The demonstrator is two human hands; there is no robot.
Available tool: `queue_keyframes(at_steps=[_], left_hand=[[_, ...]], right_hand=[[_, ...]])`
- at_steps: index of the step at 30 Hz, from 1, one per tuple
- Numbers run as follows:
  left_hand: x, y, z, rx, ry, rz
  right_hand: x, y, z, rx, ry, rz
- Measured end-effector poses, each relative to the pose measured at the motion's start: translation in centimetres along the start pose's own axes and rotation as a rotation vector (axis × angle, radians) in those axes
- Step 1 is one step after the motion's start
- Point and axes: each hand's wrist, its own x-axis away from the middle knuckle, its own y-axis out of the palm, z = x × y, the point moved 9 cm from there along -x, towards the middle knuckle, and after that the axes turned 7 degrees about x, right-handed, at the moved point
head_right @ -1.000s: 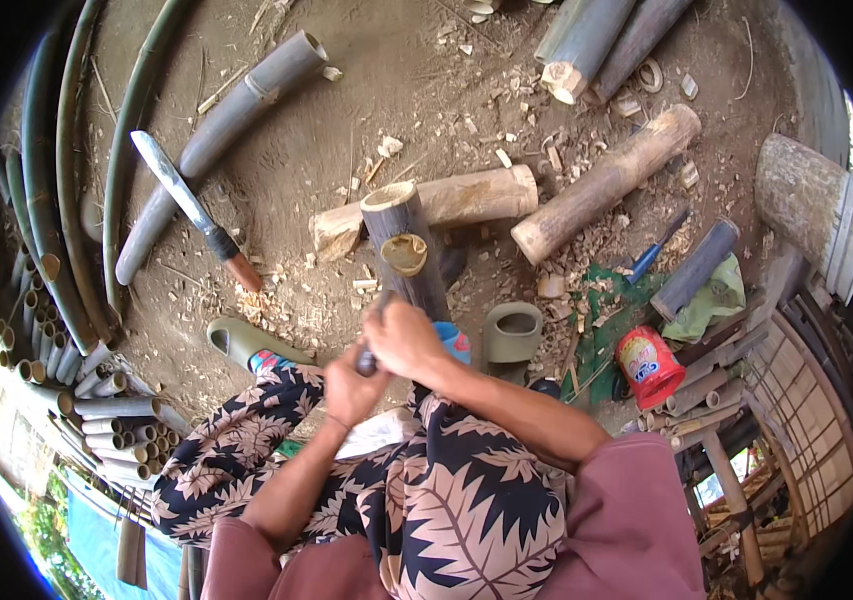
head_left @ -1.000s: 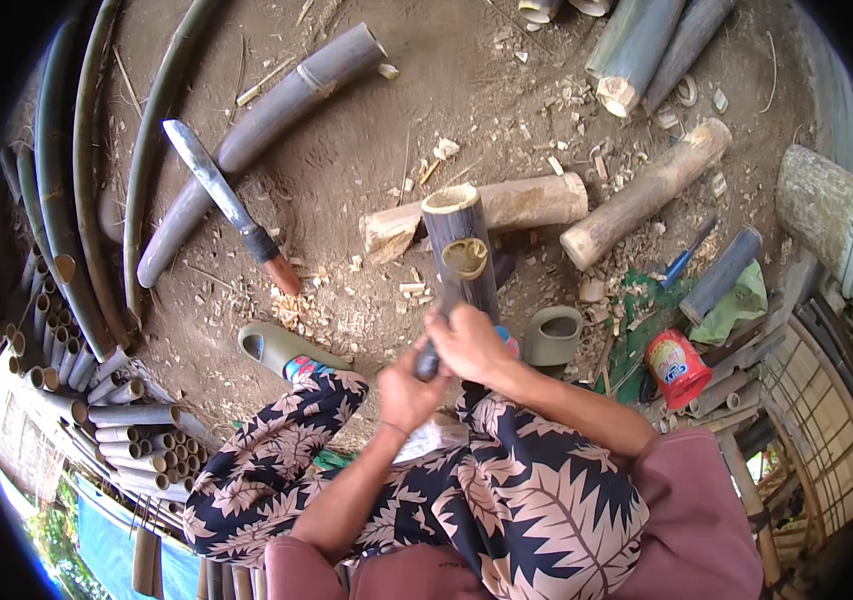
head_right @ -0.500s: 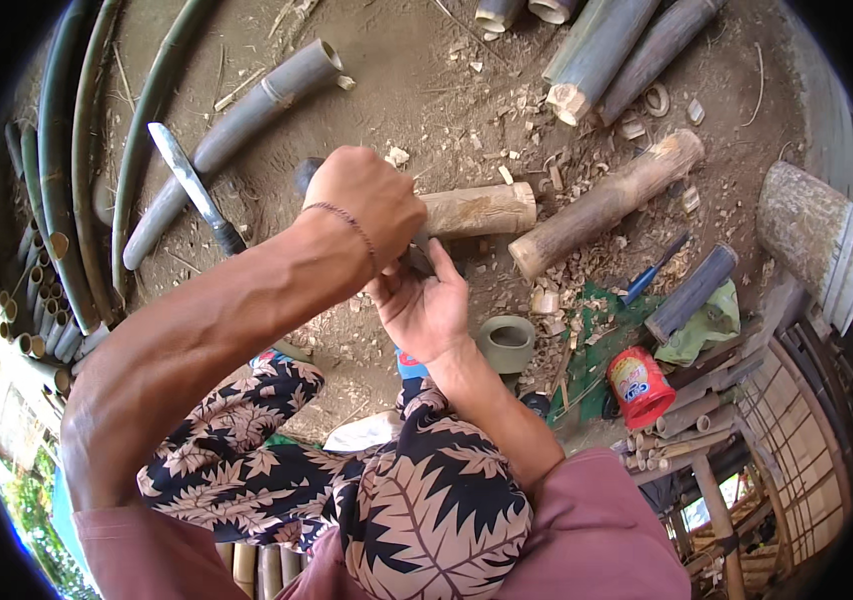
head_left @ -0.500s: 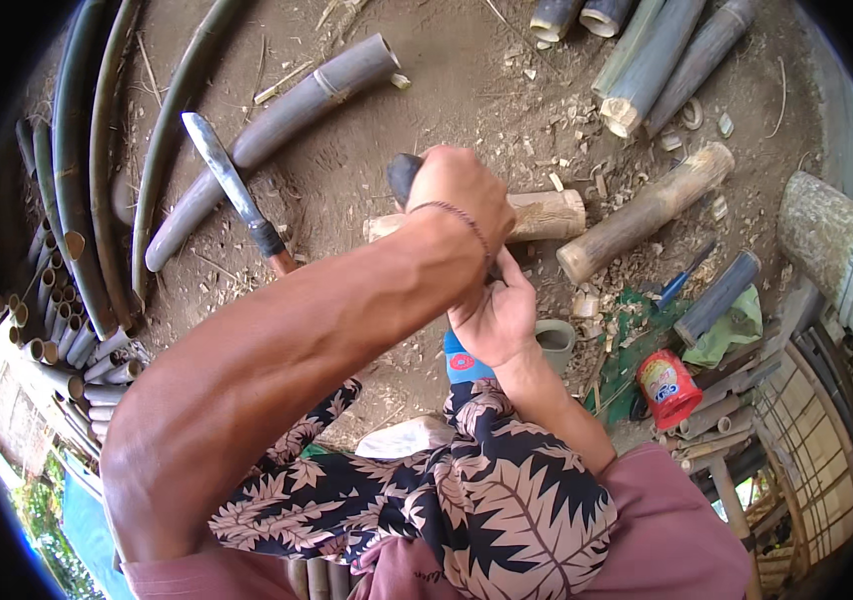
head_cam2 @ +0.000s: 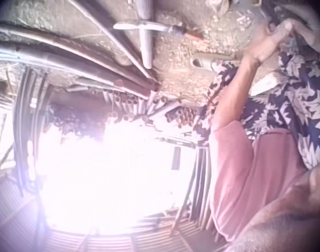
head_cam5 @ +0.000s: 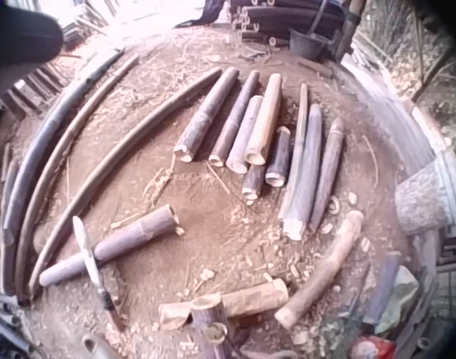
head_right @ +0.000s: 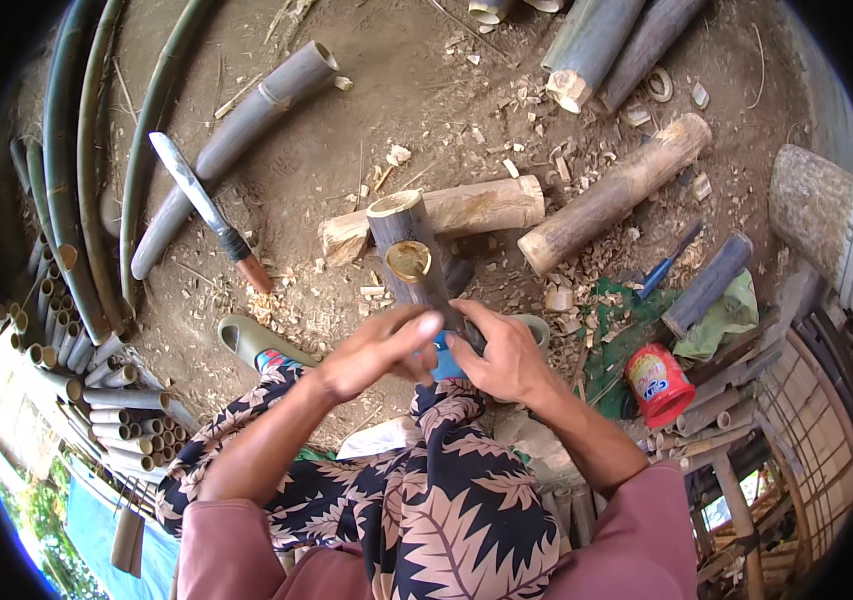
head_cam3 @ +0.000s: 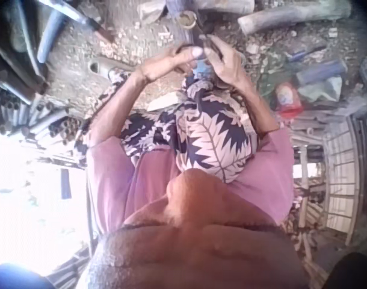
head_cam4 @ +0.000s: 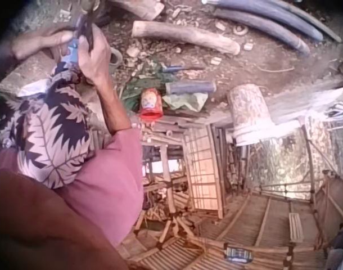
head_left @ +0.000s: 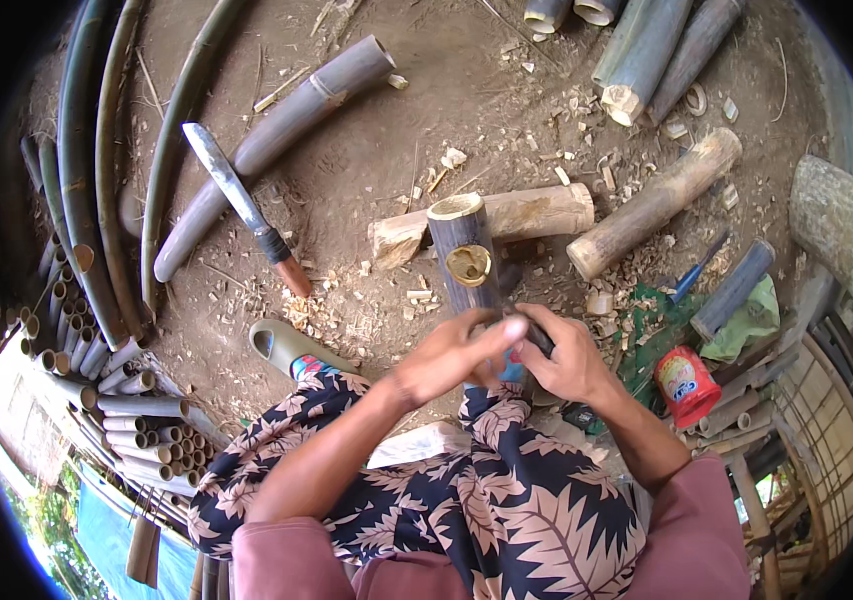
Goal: The person carves a section of bamboo, first by scraping the outer bark with a machete and then by hollowing out a hole in the side of a shorter segment using a curved carving tool and a wooden mallet.
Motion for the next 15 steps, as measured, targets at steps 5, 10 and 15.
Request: queue_keyframes(at_steps=[5, 10, 15], left_hand=[[-7.4, -1.0, -0.5, 0.123, 0.305, 0.458], [-7.2, -0.1, -0.4, 0.665, 0.201, 0.280], [-6.5, 0.4, -0.2, 1.499, 0.395, -0.100]], right_hand=[[-3.0, -0.2, 1.0, 0.317, 0.039, -0.086], [-6.4, -2.2, -4.5, 0.746, -0.052, -0.393], [-9.9, 1.5, -10.6, 1.093, -0.494, -0.629]])
